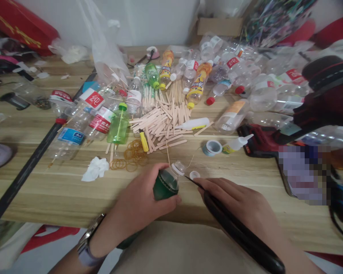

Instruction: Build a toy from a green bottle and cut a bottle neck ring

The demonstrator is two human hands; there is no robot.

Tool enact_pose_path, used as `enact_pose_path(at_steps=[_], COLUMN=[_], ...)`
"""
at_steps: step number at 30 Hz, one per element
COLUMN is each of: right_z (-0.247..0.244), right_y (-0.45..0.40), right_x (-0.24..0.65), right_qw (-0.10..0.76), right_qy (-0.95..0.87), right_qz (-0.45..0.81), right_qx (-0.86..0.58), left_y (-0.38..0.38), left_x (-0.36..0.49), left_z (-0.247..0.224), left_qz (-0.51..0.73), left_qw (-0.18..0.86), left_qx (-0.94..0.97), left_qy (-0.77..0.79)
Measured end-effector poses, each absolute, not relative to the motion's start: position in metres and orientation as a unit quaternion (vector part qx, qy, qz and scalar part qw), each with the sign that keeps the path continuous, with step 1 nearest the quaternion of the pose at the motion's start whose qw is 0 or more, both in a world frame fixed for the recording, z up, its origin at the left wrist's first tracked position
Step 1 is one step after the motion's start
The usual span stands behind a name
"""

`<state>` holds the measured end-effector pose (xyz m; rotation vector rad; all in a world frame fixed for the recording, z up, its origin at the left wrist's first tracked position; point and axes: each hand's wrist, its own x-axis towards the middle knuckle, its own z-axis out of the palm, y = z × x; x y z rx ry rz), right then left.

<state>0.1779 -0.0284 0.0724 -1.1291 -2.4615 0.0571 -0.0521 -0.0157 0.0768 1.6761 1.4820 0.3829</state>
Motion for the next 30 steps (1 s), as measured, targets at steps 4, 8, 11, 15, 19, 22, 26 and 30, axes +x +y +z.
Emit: enact_pose_path(at_steps=[4,8,11,15,19,22,26,30], right_z=[0.07,0.071,0.072,0.072,0.071,0.07,0.071,0.075], right_y=[-0.031,-0.033,-0.033,-0.033,-0.034,-0.035,-0.033,-0.032], right_x=[0.18,0.179,0.178,0.178,0.178,0.178,0.178,0.179], right_qw=[0.201,0.199,0.203,0.211,0.211,0.212,0.207,0.196], right_qy=[-0.886,-0.887,-0.89,-0.893,-0.888,-0.884,-0.887,-0.89], right_qz=[0.029,0.034,0.02,0.018,0.025,0.039,0.037,0.058], right_qx=[-0.418,-0.416,-0.408,-0.397,-0.409,-0.415,-0.412,-0.407], left_y=[-0.017,-0.019,-0.021,-0.023,-0.023,-0.023,-0.024,-0.027], left_x=[-0.052,-0.051,-0.05,-0.05,-0.049,-0.049,-0.05,-0.049], left_z=[0.077,0.078,0.08,0.082,0.079,0.076,0.073,0.07], left_qz=[0.157,0.155,0.159,0.162,0.166,0.166,0.165,0.166], left_qw=[0.423,0.427,0.423,0.417,0.41,0.405,0.388,0.354], left_qx=[0.671,0.675,0.676,0.675,0.681,0.685,0.701,0.729], left_qy=[0.588,0.582,0.583,0.586,0.584,0.582,0.575,0.562])
